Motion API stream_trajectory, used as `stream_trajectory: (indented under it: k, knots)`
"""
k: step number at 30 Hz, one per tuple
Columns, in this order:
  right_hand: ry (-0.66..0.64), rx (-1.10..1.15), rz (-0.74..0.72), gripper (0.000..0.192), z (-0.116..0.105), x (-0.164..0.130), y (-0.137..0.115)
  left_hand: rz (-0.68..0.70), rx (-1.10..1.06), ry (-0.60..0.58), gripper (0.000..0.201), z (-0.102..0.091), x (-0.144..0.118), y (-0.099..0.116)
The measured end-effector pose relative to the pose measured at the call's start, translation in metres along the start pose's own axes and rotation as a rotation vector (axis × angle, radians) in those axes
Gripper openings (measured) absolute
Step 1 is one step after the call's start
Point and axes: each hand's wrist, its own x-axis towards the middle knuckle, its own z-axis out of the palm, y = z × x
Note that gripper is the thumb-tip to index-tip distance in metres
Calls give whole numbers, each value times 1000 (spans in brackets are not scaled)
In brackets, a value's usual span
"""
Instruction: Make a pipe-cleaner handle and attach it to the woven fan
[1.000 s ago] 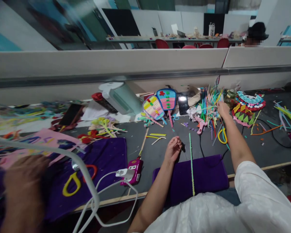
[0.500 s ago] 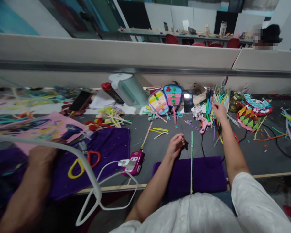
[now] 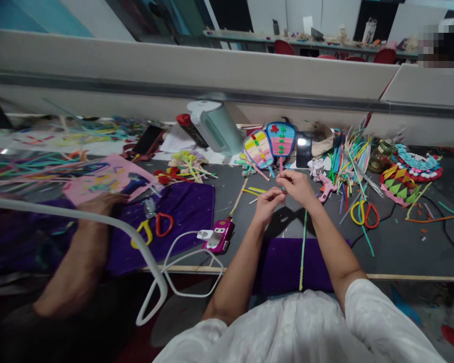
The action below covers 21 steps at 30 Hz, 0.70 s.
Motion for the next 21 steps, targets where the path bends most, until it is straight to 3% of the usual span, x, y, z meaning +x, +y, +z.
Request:
stream_trajectory:
  k: [4, 10, 15, 21]
  knots:
    - [0, -74, -8, 16, 5, -6, 9, 17, 151, -26, 20, -9, 4, -17]
    - [36, -90, 112, 16, 12, -20, 41, -69, 232, -66, 21, -11, -2, -43]
    - [139, 180, 259, 19, 8, -11, 49, -242, 78, -96, 27, -6, 0, -27]
    - [89, 422, 380, 29, 4, -7, 52, -429, -103, -268, 35, -10, 1, -9]
